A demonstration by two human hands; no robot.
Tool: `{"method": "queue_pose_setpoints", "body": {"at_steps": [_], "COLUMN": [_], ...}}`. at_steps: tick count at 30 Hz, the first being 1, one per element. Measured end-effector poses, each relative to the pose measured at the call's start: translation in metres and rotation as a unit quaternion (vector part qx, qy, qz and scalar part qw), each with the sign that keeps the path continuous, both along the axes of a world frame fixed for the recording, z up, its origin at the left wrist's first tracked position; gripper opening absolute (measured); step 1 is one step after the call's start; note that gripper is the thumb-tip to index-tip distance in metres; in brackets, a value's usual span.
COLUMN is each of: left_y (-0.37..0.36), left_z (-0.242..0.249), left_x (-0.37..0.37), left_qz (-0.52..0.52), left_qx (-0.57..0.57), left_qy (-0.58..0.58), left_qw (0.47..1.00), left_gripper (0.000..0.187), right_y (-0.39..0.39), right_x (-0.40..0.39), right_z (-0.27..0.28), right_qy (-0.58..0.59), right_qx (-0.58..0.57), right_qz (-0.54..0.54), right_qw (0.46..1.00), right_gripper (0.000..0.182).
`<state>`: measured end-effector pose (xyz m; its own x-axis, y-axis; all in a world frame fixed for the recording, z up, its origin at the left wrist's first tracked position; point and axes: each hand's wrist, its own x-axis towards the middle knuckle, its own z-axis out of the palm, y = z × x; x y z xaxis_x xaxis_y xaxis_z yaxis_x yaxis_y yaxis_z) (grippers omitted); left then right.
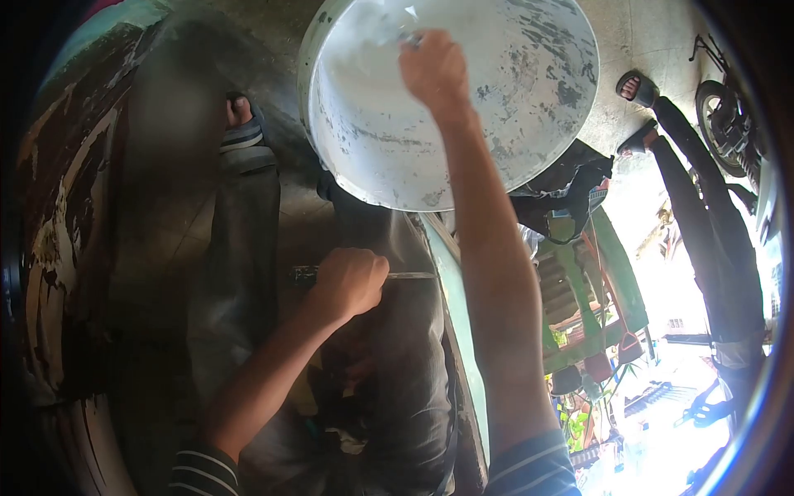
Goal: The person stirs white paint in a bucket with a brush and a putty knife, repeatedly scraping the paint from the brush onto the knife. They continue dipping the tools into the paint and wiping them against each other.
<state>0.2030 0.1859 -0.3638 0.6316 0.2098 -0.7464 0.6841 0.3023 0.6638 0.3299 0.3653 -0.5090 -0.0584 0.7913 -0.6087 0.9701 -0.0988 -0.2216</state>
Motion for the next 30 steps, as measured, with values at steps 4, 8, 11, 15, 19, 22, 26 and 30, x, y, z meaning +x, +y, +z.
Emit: {"method": "queue_pose_setpoints", "body": {"at_steps": [4,8,11,15,19,22,26,30], "left_y": [-0.003,-0.001,0.002,0.001,-0.005,-0.007,-0.004,-0.005], "left_z": [0.0,0.0,0.0,0.0,0.0,0.0,0.0,0.001], "left_x": [0.001,0.001,0.001,0.001,0.002,0.003,0.002,0.002], "left_qz": [-0.012,-0.01,-0.018,-0.019,-0.011,-0.003,0.0,0.008], "left_qx": [-0.005,-0.006,-0.012,-0.018,-0.015,0.003,0.009,0.018], "left_qy": [-0.007,-0.011,-0.01,-0.01,-0.006,-0.002,-0.011,-0.006], "left_qw": [1.0,1.0,1.0,1.0,1.0,1.0,1.0,1.0], "left_gripper": [0.002,0.002,0.003,0.003,0.003,0.003,0.004,0.003], "right_y": [0.025,0.004,-0.02,-0.034,0.007,0.036,0.024,-0.022], "right_x": [0.018,0.021,0.001,-0.022,-0.002,0.015,0.038,0.029], "right_z": [0.01,0.032,0.041,0.034,-0.002,0.003,0.015,0.024], "right_qy": [-0.13,-0.219,-0.175,-0.085,-0.014,-0.032,-0.168,-0.207], "right_qx": [0.049,-0.039,-0.179,-0.198,-0.033,-0.025,0.013,-0.094], "right_qz": [-0.027,0.028,0.038,0.062,0.057,-0.041,0.008,0.038], "right_qw": [0.99,0.975,0.967,0.975,0.998,0.998,0.986,0.973], "right_gripper": [0.031,0.024,0.026,0.024,0.033,0.033,0.033,0.025]}}
